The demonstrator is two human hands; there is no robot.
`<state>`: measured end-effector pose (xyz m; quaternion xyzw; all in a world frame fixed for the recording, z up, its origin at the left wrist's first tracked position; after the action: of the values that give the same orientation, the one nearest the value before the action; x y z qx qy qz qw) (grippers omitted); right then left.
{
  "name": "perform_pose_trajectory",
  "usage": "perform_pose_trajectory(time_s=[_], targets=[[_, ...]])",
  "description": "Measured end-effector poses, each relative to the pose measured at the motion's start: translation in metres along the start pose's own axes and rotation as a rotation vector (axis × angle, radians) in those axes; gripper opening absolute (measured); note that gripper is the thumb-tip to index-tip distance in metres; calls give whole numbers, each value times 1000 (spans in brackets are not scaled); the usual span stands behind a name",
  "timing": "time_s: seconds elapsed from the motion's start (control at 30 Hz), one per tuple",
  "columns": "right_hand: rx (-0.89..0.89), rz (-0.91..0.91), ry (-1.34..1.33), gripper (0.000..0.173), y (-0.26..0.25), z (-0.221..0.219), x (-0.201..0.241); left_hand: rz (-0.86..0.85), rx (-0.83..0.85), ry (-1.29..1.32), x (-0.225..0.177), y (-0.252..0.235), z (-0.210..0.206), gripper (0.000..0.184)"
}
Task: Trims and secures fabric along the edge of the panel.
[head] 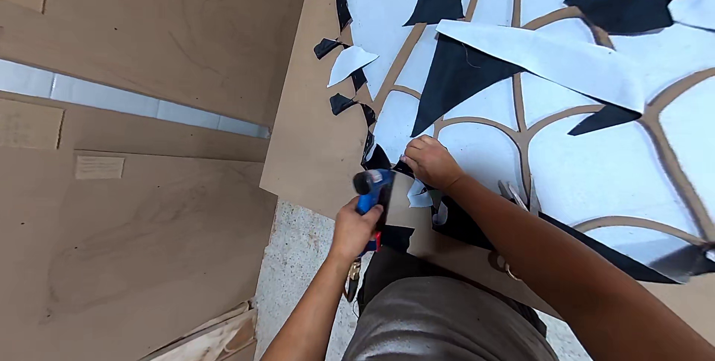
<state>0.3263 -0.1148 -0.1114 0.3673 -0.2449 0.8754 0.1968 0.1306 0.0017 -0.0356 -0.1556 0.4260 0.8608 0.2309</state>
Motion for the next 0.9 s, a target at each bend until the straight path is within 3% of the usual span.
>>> perform_pose_trajectory(time_s=[0.1, 0.2, 0.27, 0.37, 0.43, 0.53, 0.6, 0.77, 0.9], targets=[[111, -22, 28, 31, 0, 0, 10, 83, -168, -23, 30, -3, 47, 27], [296, 6, 130, 61, -4, -25, 37, 135, -276, -179, 51, -21, 76, 42], [343, -5, 187, 63, -19, -42, 44, 134, -286, -233, 55, -41, 81, 51], [413, 32, 200, 37, -46, -62, 47, 144, -276, -247, 53, -55, 87, 44], [443, 155, 161, 21, -58, -68, 44, 140, -258, -206, 58, -59, 93, 34], [402, 321, 137, 39, -67, -56, 36, 127, -218, -151, 65, -62, 98, 27], [376, 360, 124, 41, -68, -52, 31, 122, -188, -124, 69, -62, 98, 28], [294, 290, 71, 40, -67, -54, 24, 100, -133, -23, 73, -57, 95, 26], [253, 266, 49, 40, -67, -52, 20, 53, -10, 299, 54, -25, 61, 24]])
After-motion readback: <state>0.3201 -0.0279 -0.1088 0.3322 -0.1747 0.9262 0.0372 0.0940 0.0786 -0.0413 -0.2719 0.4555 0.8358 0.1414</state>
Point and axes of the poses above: each hand's wrist, its own y-axis away from the middle knuckle, its own z-axis out of the back of the hand, x = y × z, the point moved 8 cm from there along -y, towards the middle knuckle, and after that the axes turned 9 degrees about -y, right-handed, at the moved point
